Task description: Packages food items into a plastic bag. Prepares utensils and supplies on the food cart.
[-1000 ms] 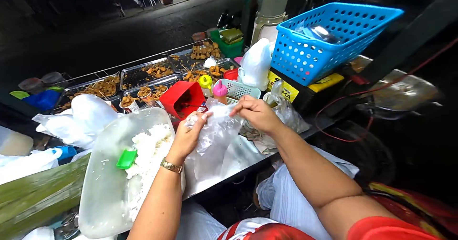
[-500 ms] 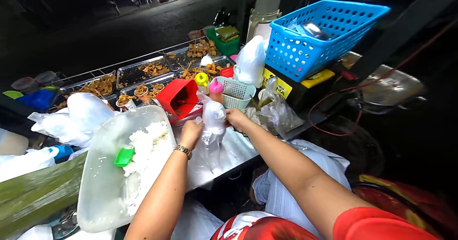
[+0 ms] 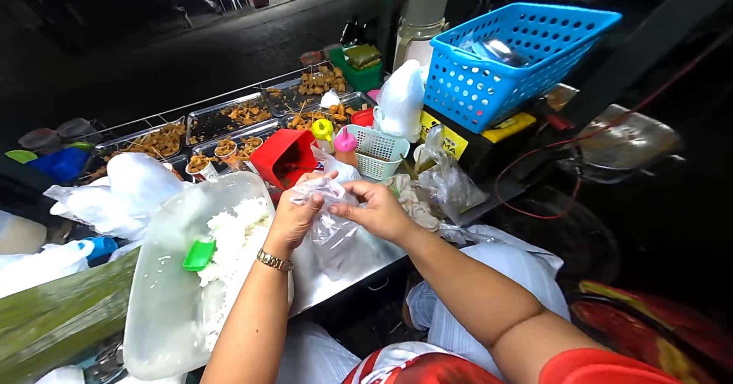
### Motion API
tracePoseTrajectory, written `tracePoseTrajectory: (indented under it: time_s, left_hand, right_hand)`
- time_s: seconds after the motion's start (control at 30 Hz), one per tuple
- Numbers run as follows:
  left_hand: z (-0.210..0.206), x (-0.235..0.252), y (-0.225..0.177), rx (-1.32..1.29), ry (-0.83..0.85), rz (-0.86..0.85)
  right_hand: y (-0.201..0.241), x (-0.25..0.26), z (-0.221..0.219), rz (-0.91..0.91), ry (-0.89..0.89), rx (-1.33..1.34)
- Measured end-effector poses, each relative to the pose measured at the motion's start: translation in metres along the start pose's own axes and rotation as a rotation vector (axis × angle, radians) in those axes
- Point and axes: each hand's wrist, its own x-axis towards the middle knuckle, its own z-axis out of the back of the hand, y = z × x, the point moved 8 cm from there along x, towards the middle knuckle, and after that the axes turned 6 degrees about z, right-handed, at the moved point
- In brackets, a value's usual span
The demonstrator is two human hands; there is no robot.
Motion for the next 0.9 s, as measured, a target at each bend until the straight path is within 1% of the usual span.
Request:
tracePoseTrajectory:
  time_s: [0.1,0.17,0.23,0.3,0.37,0.5,0.6,0.7,0.77,0.83,0.9]
  left_hand:
    - [0.009,0.0,-0.004,0.057,-0.12,0.052]
    - [0.011,0.0,-0.003,0.106,-0.148,0.07]
    - [0.008,0.001,0.0,0.091,-0.107,0.06]
    - [0.002,0.0,0.001,0.058,-0.075,0.055]
    - [-0.001,-0.001,0.001,0.044,-0.08,0.092]
    - [-0.006,-0.002,0.0,0.115,-0.065,0.169]
    - [-0.014,-0.004,0.005,0.029,0.059,0.147]
    - [-0.022,-0.007,0.007,-0.098,0.172,0.188]
    - [-0.021,-0.007,0.009,-0.164,0.151,0.232]
    - [-0.02,-0.007,0.01,-0.176,0.115,0.264]
    - [-0.021,-0.008,0.011,-0.215,0.151,0.283]
  right_hand:
    - [0.0,-0.003,0.002,0.017,-0.046,-0.033]
    - [-0.001,-0.005,0.008,0.023,-0.081,-0.067]
    - [0.002,-0.006,0.012,0.065,-0.097,-0.089]
    - [0.008,-0.005,0.017,0.132,-0.165,-0.128]
    - [0.012,-0.005,0.02,0.139,-0.203,-0.182]
    - [0.006,-0.006,0.018,0.074,-0.131,-0.203]
    - [0.0,-0.008,0.015,0.048,-0.078,-0.193]
    - [-0.008,-0.011,0.019,-0.023,-0.071,-0.113]
    - [-0.015,-0.013,0.022,-0.092,-0.096,-0.016]
    - [-0.022,-0.014,0.025,-0.146,-0.151,0.09]
    - [-0.028,-0.016,0.028,-0.227,-0.245,0.305]
